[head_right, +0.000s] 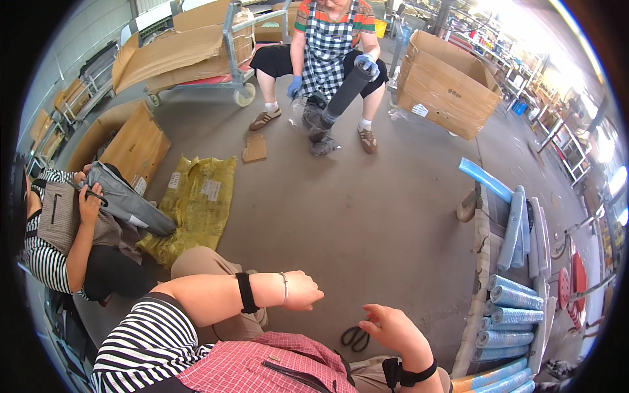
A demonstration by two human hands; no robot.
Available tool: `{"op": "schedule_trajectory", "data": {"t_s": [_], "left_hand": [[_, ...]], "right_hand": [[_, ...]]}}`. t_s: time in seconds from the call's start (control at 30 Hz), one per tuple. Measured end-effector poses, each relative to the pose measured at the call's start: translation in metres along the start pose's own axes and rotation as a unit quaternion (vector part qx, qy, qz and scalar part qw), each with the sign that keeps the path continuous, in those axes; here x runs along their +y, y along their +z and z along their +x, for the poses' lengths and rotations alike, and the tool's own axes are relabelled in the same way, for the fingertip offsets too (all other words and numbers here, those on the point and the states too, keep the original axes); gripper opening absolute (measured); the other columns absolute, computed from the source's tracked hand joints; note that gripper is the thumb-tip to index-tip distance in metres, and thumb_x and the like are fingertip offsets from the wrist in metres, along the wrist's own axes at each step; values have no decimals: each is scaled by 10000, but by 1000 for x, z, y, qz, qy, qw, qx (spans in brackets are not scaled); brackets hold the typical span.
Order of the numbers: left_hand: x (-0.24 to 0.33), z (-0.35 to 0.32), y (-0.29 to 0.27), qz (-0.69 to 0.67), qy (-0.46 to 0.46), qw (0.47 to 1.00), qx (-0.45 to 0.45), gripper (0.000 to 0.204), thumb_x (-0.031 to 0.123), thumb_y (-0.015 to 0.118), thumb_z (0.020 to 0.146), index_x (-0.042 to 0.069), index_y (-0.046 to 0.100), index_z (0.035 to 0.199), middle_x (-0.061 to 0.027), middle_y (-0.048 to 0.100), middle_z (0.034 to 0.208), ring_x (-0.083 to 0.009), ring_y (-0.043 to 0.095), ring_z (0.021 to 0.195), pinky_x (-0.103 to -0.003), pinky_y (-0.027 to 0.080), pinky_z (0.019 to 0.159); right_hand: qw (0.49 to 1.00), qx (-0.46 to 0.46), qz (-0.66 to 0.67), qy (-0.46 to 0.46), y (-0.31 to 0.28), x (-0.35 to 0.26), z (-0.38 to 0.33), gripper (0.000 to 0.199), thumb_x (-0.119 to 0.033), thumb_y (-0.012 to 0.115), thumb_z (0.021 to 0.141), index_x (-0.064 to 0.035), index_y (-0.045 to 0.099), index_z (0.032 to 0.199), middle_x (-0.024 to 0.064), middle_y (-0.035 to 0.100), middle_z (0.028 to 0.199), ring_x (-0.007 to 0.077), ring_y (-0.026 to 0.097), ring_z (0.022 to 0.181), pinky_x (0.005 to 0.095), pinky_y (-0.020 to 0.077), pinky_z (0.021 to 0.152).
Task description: The recorder uses scissors to cut open grey plastic shipping bags and remove rolls of material.
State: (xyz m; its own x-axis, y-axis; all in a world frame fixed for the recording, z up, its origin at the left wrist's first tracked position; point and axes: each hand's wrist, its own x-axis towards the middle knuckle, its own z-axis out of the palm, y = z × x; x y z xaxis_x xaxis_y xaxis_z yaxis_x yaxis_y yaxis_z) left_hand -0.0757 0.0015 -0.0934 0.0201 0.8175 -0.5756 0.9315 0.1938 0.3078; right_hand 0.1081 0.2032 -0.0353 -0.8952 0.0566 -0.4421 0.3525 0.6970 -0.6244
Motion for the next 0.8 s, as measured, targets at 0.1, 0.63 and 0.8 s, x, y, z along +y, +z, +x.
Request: {"op": "schedule_trajectory", "data": {"t_s": [0.1, 0.63, 0.8], "left_hand": [[1, 1, 0, 3, 6, 1000, 2, 298, 305, 642, 911, 34, 641, 1035, -138, 715, 925, -320, 689, 930, -443, 541, 835], [-1, 5, 0, 15, 12, 1000, 18, 293, 305, 641, 910, 34, 641, 1023, -143, 715, 909, -328, 690, 920, -450, 540, 832], [0, 4, -1, 5, 6, 1000, 2, 291, 301, 640, 912, 36, 642, 1032, -140, 715, 908, -326, 691, 915, -449, 539, 835]], "right_hand": [[1000, 2, 6, 4, 0, 1, -1, 448, -288, 681, 894, -1, 609, 1230, 206, 704, 1048, 343, 680, 1001, 399, 534, 874], [1000, -5, 7, 23, -2, 3, -2, 447, -300, 670, 904, -11, 607, 1239, 203, 705, 1057, 339, 680, 1008, 395, 533, 884], [1000, -4, 12, 26, -2, 6, -2, 450, -304, 666, 906, -13, 604, 1244, 203, 703, 1063, 342, 677, 1014, 396, 531, 887]]}}
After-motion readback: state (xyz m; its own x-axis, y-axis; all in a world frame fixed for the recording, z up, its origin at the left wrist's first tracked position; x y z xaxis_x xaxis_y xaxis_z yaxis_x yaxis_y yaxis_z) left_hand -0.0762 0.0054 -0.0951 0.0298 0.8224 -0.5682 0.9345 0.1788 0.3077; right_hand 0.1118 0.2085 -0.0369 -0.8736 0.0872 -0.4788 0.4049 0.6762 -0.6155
